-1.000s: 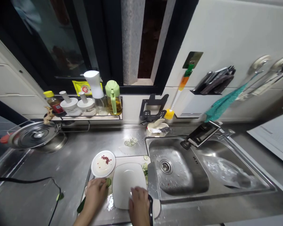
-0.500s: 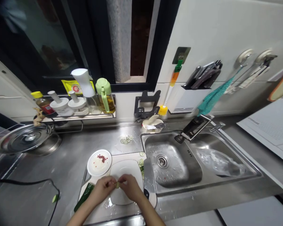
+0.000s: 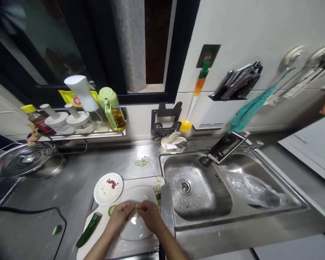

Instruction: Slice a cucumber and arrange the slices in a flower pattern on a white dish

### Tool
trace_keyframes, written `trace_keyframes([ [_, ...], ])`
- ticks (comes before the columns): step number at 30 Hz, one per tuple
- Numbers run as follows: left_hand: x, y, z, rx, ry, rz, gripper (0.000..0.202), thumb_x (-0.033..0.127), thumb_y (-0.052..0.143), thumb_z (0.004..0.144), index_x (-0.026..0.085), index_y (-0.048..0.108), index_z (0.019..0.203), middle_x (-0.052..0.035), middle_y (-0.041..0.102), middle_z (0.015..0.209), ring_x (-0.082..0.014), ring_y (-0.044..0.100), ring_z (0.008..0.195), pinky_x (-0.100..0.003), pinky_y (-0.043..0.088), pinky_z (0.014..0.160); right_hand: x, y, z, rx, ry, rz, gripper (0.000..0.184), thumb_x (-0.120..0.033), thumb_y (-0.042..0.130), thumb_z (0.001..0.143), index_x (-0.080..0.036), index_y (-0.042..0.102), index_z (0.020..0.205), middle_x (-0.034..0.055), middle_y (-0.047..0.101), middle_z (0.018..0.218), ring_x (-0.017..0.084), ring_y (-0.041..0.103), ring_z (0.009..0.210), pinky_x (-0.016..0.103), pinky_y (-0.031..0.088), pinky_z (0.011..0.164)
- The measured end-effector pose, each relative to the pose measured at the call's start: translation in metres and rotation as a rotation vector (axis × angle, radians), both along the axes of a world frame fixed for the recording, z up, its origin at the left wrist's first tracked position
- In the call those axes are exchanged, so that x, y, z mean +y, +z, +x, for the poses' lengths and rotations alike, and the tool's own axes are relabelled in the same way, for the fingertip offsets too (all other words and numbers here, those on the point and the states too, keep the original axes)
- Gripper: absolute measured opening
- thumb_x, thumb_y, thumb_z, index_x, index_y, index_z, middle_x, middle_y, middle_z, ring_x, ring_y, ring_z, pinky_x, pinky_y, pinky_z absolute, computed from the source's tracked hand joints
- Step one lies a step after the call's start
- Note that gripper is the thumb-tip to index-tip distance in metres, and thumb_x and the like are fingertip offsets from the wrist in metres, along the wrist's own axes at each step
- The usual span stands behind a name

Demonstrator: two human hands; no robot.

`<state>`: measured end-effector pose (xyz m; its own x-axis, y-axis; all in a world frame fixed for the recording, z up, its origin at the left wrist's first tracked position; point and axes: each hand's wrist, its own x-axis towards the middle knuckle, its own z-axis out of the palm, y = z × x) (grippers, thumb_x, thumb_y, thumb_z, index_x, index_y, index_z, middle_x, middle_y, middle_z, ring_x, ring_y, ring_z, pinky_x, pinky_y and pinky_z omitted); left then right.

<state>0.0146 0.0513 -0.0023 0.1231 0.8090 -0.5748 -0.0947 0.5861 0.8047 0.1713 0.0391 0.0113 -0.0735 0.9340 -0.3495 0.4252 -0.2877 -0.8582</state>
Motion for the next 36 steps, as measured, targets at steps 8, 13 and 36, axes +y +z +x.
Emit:
trace_keyframes([
  [8,0.017,-0.008,0.011,0.011,0.081,0.006,0.047,0.037,0.078,0.051,0.014,0.069,0.091,0.0092,0.048,0.047,-0.0044,0.036,0.042,-0.019,0.026,0.047,0.014,-0.017,0.005,-0.009,-0.049,-0.048,0.008,-0.016,0.055,0.068,-0.019,0.063,0.067,-0.001,0.062,0.065,0.015,0.058,0.067,0.023,0.04,0.064],
  [13,0.031,-0.008,0.011,0.245,-0.115,0.133,0.021,0.036,0.064,0.063,0.017,0.065,0.072,0.0047,0.055,0.056,-0.0085,0.045,0.051,-0.021,0.034,0.054,0.022,-0.027,0.003,-0.05,-0.141,-0.108,0.008,-0.015,0.052,0.07,-0.02,0.057,0.073,-0.0049,0.057,0.059,0.013,0.057,0.053,0.023,0.042,0.057],
  [36,0.042,-0.009,0.016,0.927,-0.289,0.416,0.031,0.018,0.047,0.085,0.018,0.062,0.112,-0.0064,0.07,0.091,-0.0172,0.063,0.081,-0.027,0.044,0.076,0.03,-0.032,-0.012,-0.455,-0.042,0.08,0.016,-0.016,0.05,0.082,-0.023,0.045,0.069,-0.0003,0.056,0.063,0.016,0.053,0.06,0.028,0.033,0.058],
])
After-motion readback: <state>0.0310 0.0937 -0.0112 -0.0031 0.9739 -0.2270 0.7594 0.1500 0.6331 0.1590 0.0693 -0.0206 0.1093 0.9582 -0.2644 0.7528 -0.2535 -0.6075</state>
